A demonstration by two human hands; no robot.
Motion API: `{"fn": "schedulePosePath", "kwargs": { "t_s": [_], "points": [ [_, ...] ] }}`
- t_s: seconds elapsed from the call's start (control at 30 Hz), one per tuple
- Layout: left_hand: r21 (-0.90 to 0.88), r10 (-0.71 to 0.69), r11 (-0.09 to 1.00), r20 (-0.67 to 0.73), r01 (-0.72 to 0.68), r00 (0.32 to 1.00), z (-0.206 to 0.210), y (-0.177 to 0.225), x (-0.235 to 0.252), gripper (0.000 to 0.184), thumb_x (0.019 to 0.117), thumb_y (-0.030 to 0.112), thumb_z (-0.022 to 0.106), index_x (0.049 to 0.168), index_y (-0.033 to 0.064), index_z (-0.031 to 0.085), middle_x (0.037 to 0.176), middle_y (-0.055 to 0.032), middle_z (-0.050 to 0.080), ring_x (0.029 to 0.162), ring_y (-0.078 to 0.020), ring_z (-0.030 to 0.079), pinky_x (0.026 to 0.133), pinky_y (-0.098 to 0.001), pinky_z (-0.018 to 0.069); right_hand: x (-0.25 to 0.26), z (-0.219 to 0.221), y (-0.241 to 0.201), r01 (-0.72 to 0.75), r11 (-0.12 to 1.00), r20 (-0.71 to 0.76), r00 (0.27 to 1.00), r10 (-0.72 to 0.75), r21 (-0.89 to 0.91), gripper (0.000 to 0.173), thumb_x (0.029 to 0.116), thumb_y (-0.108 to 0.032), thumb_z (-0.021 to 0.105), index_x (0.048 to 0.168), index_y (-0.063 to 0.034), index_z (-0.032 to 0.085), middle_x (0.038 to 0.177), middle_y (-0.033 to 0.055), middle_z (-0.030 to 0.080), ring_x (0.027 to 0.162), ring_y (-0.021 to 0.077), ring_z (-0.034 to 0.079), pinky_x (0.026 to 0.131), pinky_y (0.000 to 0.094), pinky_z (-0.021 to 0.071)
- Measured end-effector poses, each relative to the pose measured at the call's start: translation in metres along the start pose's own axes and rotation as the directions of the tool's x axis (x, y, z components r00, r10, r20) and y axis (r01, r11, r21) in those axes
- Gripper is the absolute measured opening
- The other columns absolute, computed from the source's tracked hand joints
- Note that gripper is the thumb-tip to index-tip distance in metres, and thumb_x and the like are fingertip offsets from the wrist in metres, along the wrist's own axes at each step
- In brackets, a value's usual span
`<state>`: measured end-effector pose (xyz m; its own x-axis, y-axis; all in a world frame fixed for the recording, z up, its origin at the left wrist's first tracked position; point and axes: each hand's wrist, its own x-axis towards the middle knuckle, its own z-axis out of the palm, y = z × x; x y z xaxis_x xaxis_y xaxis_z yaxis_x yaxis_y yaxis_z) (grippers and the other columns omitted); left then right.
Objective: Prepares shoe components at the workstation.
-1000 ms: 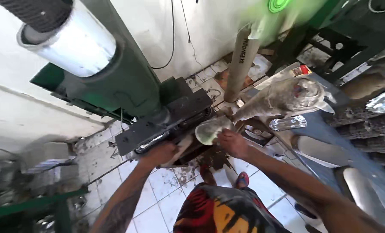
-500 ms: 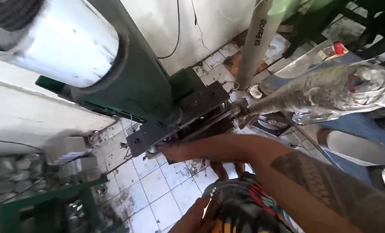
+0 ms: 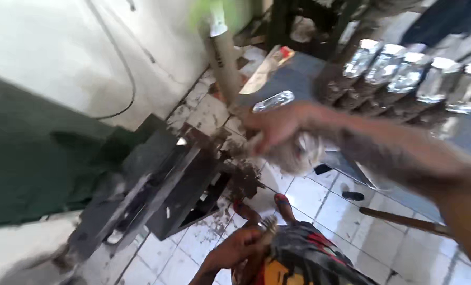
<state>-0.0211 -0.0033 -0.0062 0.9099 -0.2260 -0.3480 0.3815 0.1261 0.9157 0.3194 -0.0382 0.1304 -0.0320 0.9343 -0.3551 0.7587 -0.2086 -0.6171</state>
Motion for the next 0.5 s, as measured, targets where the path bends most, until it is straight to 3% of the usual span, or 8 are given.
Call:
{"fn": "schedulePosePath", "kwargs": {
  "t_s": [0.03, 0.1, 0.2, 0.23, 0.3, 0.4, 0.47, 0.5],
  "points": [
    [0.048, -0.037, 0.998, -0.068, 0.040, 0.997, -0.007, 0.013, 0.016, 0.025, 0.0991, 0.018, 0.062, 0.116, -0.0002, 0.067, 0.098, -0.0020, 0.070, 0.084, -0.0052, 0.066, 0.079, -0.0281, 0.0573, -0.026, 0.040, 0.040, 0.025, 1.000, -0.029, 0.999, -0.024, 0.002, 0.071, 0.0875, -0.044, 0.079, 0.144, -0.0089, 0.055, 0.136, 0.0177, 0.061, 0.123, 0.0348, 0.060, 0.103, 0.0605, 0.0482],
    [0.227, -0.073, 0.967, -0.176, 0.113, 0.982, -0.028, 0.044, 0.059, 0.030, 0.0999, 0.013, 0.058, 0.127, 0.0002, 0.061, 0.105, -0.0059, 0.070, 0.088, -0.0099, 0.068, 0.082, -0.0322, 0.0594, -0.083, 0.131, 0.107, -0.135, 0.989, 0.011, 0.991, 0.135, 0.053, 0.085, 0.0846, -0.046, 0.081, 0.153, -0.0091, 0.046, 0.151, 0.0197, 0.050, 0.138, 0.0408, 0.048, 0.110, 0.0655, 0.0399],
    [0.600, -0.195, 0.738, -0.249, 0.310, 0.948, -0.058, 0.101, 0.157, 0.043, 0.1056, 0.016, 0.049, 0.145, -0.0010, 0.048, 0.130, -0.0204, 0.063, 0.114, -0.0266, 0.065, 0.100, -0.0460, 0.0521, -0.140, 0.247, 0.173, -0.482, 0.869, 0.041, 0.876, 0.481, 0.110, 0.093, 0.0866, -0.049, 0.077, 0.158, -0.0065, 0.035, 0.161, 0.0201, 0.038, 0.149, 0.0419, 0.035, 0.118, 0.0694, 0.0250],
    [0.704, -0.224, 0.628, -0.243, 0.330, 0.944, -0.068, 0.113, 0.194, 0.043, 0.1079, 0.018, 0.048, 0.147, -0.0014, 0.048, 0.136, -0.0235, 0.059, 0.119, -0.0324, 0.063, 0.103, -0.0510, 0.0499, -0.150, 0.281, 0.191, -0.565, 0.814, 0.026, 0.823, 0.567, 0.137, 0.095, 0.0860, -0.053, 0.075, 0.158, -0.0060, 0.035, 0.162, 0.0193, 0.037, 0.150, 0.0397, 0.035, 0.121, 0.0670, 0.0215],
    [0.868, -0.175, 0.429, -0.192, 0.251, 0.966, -0.090, 0.120, 0.268, 0.034, 0.1073, 0.023, 0.052, 0.129, -0.0019, 0.061, 0.126, -0.0247, 0.061, 0.109, -0.0362, 0.065, 0.094, -0.0549, 0.0539, -0.162, 0.336, 0.226, -0.636, 0.746, -0.036, 0.756, 0.654, 0.196, 0.097, 0.0811, -0.059, 0.075, 0.156, -0.0084, 0.040, 0.158, 0.0174, 0.044, 0.146, 0.0368, 0.042, 0.122, 0.0614, 0.0249],
    [0.968, -0.184, 0.223, -0.077, 0.118, 0.980, -0.122, 0.126, 0.362, 0.031, 0.1058, 0.022, 0.053, 0.110, -0.0058, 0.067, 0.116, -0.0269, 0.062, 0.108, -0.0397, 0.064, 0.096, -0.0580, 0.0515, -0.160, 0.341, 0.244, -0.638, 0.738, -0.025, 0.752, 0.658, 0.220, 0.093, 0.0816, -0.060, 0.074, 0.153, -0.0092, 0.043, 0.156, 0.0156, 0.046, 0.143, 0.0357, 0.044, 0.117, 0.0584, 0.0349],
    [0.986, -0.240, 0.148, -0.043, 0.081, 0.970, -0.135, 0.123, 0.396, 0.032, 0.1038, 0.023, 0.057, 0.112, -0.0067, 0.067, 0.119, -0.0281, 0.061, 0.112, -0.0414, 0.062, 0.098, -0.0590, 0.0501, -0.161, 0.336, 0.248, -0.636, 0.727, 0.018, 0.756, 0.654, 0.260, 0.092, 0.0834, -0.057, 0.075, 0.155, -0.0091, 0.042, 0.158, 0.0160, 0.044, 0.145, 0.0369, 0.042, 0.116, 0.0591, 0.0363],
    [0.989, -0.278, 0.117, -0.051, 0.087, 0.959, -0.139, 0.121, 0.407, 0.035, 0.1032, 0.026, 0.059, 0.117, -0.0061, 0.066, 0.123, -0.0281, 0.059, 0.115, -0.0414, 0.061, 0.099, -0.0583, 0.0495, -0.161, 0.339, 0.253, -0.636, 0.719, 0.011, 0.751, 0.660, 0.279, 0.091, 0.0812, -0.056, 0.078, 0.153, -0.0100, 0.044, 0.153, 0.0167, 0.048, 0.141, 0.0384, 0.046, 0.112, 0.0605, 0.0400]
  ]
}}
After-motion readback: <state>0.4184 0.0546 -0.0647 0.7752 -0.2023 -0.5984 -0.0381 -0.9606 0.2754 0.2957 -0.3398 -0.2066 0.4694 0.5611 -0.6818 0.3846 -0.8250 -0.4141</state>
